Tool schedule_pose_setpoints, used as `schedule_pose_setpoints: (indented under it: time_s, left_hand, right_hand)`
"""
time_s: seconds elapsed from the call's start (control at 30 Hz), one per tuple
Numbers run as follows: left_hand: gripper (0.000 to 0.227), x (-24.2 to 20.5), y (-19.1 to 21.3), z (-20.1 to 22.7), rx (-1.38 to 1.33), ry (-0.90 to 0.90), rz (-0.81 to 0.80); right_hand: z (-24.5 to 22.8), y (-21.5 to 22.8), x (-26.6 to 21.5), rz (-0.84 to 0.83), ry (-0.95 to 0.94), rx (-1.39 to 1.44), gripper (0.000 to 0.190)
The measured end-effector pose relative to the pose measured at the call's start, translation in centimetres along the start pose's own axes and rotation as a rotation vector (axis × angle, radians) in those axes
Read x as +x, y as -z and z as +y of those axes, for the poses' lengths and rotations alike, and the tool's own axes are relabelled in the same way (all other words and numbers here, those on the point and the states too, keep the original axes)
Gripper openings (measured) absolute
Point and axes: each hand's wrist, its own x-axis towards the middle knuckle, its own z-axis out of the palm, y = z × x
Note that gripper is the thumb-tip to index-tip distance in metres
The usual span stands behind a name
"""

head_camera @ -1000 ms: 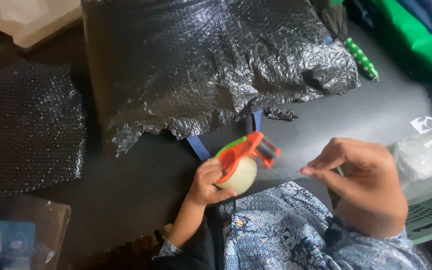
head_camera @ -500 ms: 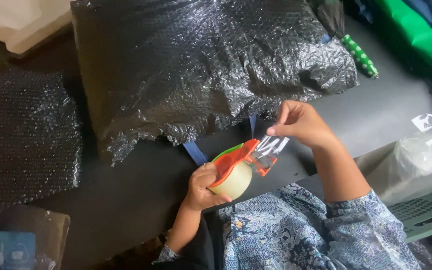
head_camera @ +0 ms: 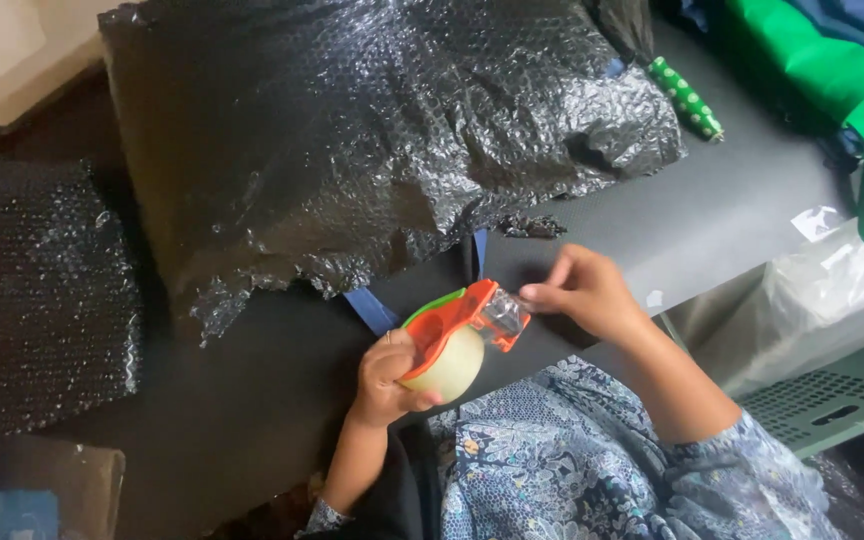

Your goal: Wrapping a blue bag in black bubble wrap and securing it with adhesive tape using a dispenser

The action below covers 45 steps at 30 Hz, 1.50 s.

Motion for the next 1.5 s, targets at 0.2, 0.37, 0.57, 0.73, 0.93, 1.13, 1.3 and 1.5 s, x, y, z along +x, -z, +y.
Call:
schedule_pose_setpoints:
  time_s: [0.2, 0.37, 0.57, 0.73, 0.93, 1.13, 1.3, 1.5]
  left_hand:
    - [0.065, -0.9, -0.5, -0.6, -0.046, -0.004, -0.042]
    - [0.060, -0.3, -0.8, -0.3, -0.117, -0.011, -0.098]
    - [0.056, 0.0, -0.6, 0.0, -0.142, 0.003, -0.101]
    - [0.053, 0.3, -0.7, 0.3, -0.132, 0.020, -0.093]
    - [0.050, 0.8, -0.5, 0.6, -0.122, 0.044, -0.065]
    - [0.047, 0.7, 0.1, 1.1, -0.109, 0.071, -0.042]
    - [0.048, 2.1, -0.3, 3.0, -0.045, 0.089, 0.014]
    - [0.044, 2.3, -1.0, 3.0, -0.039, 0.054, 0.078]
  right_hand:
    - [6.0, 8.5, -2.9, 0.715, 0.246, 0.221, 0.042]
    - [6.8, 13.5, -5.4, 1.205, 0.070, 0.717, 0.037]
    - [12.0, 15.7, -2.9, 1.375, -0.011, 0.906, 0.043]
    - [13.8, 14.8, -0.8, 1.374, 0.000, 0.761, 0.056]
    - [16.1, 14.6, -0.3, 1.333, -0.173, 0.577, 0.062]
    - [17.9, 15.4, -1.9, 1.349, -0.248, 0.419, 0.095]
    - [10.9, 12.9, -4.1, 1.476, 0.187, 0.218, 0.056]
    - [-2.3, 4.5, -6.0, 0.818, 0.569, -0.155, 0.050]
